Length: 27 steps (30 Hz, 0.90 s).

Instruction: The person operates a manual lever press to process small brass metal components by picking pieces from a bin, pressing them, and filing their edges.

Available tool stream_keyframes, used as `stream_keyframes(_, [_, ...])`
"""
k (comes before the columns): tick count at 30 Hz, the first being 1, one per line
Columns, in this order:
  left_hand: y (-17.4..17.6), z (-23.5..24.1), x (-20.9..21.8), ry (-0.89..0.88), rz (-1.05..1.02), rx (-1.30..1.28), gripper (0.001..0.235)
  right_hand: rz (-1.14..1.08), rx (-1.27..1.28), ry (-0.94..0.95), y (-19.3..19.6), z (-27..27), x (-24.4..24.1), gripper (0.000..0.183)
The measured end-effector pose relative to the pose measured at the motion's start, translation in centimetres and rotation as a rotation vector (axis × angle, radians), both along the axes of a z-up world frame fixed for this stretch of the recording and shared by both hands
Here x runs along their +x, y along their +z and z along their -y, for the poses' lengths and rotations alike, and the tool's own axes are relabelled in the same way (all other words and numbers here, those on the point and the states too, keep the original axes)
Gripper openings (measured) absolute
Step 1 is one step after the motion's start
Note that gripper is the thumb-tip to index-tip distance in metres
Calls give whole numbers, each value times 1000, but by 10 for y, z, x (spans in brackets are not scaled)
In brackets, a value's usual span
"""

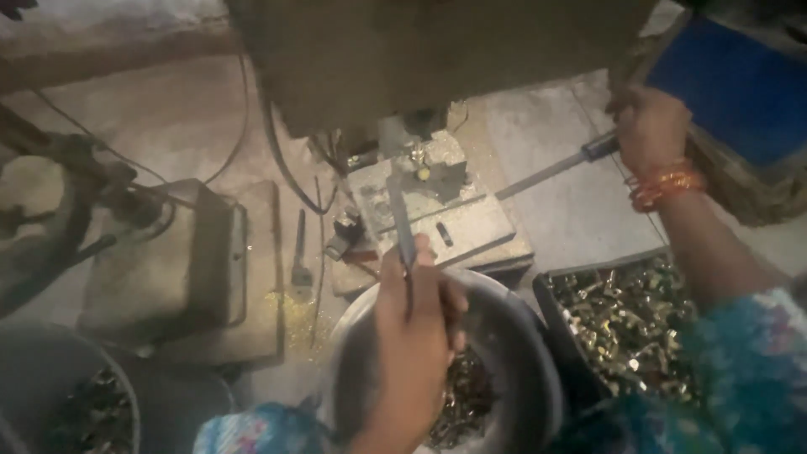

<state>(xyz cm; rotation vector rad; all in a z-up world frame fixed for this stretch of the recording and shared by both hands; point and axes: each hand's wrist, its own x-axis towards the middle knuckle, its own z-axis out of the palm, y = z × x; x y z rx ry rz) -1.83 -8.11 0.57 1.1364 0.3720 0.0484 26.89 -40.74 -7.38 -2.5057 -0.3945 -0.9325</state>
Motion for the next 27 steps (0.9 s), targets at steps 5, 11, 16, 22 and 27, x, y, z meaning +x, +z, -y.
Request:
stream_keyframes(5, [17,0,2,18,-118,66,29,-106,97,-60,-46,3,16,26])
stream_keyframes(11, [-14,-2,2,-55,51,92,22,-208,110,-203,-40,24,28,22])
stream_keyframes(16, [-37,-11,17,-45,229,104,21,-268,137,-244,47,-3,3,23])
stream_keyframes(22, [-63,-68,46,-179,334,534,22,-317,592,84,92,-26,-68,30])
stream_keyframes(27, [-35,-112,44,-419,231,457,31,-73,205,42,28,49,-83,33])
